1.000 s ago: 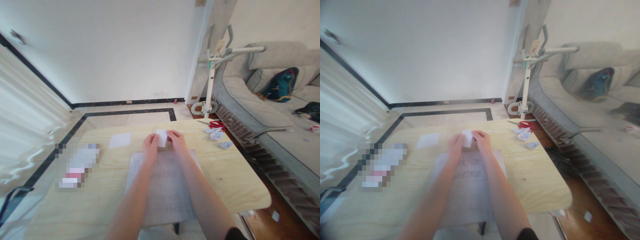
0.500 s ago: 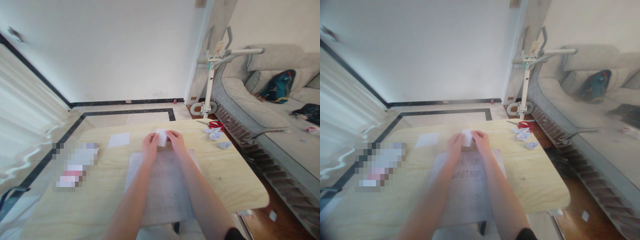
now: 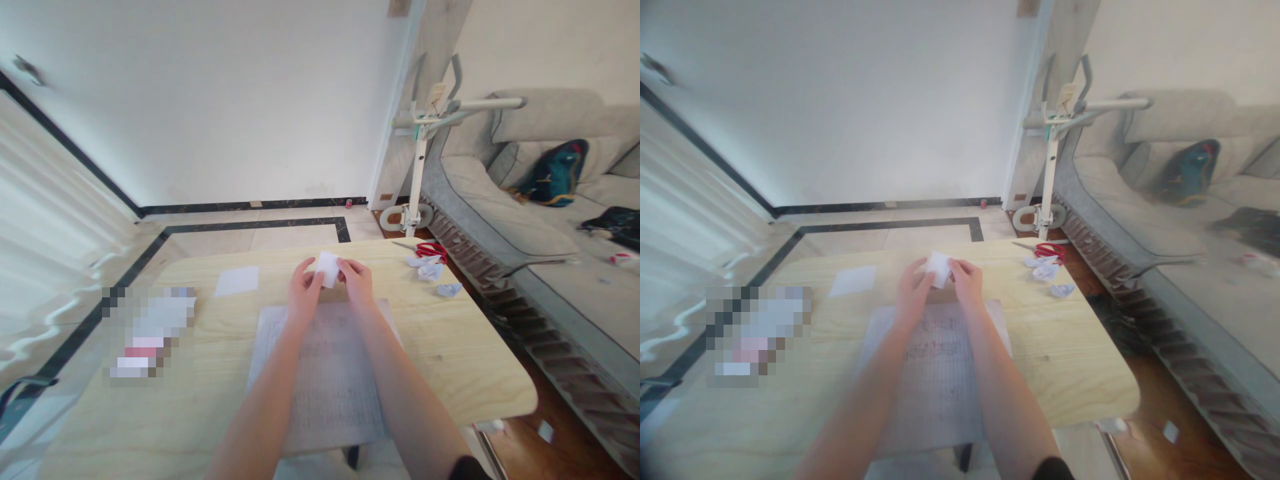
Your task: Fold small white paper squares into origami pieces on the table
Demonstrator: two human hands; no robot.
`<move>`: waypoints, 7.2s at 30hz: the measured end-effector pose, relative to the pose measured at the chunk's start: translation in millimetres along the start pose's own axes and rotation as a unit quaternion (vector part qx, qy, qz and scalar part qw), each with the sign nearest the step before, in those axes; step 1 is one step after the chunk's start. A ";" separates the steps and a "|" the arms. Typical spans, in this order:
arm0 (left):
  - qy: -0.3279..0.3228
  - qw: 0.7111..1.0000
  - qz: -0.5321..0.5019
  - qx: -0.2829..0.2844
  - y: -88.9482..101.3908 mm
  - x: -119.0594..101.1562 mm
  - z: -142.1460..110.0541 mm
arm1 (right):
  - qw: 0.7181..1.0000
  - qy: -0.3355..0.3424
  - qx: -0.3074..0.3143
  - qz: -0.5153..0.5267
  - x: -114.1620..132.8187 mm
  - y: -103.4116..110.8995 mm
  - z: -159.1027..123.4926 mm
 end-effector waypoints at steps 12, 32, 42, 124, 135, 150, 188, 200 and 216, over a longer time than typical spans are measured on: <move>0.007 1.000 0.002 -0.002 2.3 2.8 2.3 | 0.996 -0.057 0.065 0.031 -16.4 -9.3 1.8; 0.035 0.999 -0.010 0.039 -7.1 0.6 0.2 | 0.997 -0.050 0.033 0.042 -21.7 -1.4 4.6; 0.032 0.998 -0.008 0.044 -7.2 1.2 0.1 | 0.997 -0.050 0.032 0.050 -19.6 -1.6 3.6; 0.041 0.995 -0.046 -0.076 21.7 15.3 4.9 | 0.930 0.047 0.181 -0.315 5.0 -39.4 -13.0; 0.043 0.993 -0.110 -0.014 13.7 20.7 8.5 | 0.940 0.054 0.163 -0.296 7.0 -38.8 -12.2; 0.023 0.997 -0.063 -0.041 15.6 10.5 4.7 | 0.954 0.057 0.156 -0.249 5.0 -37.2 -12.1; 0.036 0.994 -0.087 -0.051 16.1 12.4 3.6 | 0.969 0.041 0.150 -0.190 -0.7 -35.6 -11.2; 0.032 0.993 -0.106 -0.027 13.6 16.9 5.1 | 0.971 0.016 0.196 -0.133 1.0 -39.6 -11.8; 0.031 0.995 -0.093 -0.031 13.2 16.3 4.4 | 0.983 -0.004 0.169 -0.078 -7.2 -34.6 -8.0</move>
Point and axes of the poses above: each hand's wrist, its own z-axis towards the middle knuckle, its own y-axis out of the back of the hand, x = y × z, the point moved 7 cm from there along z, towards the middle knuckle, and after that the axes turned 13 degrees about x, right-handed, at the moved point
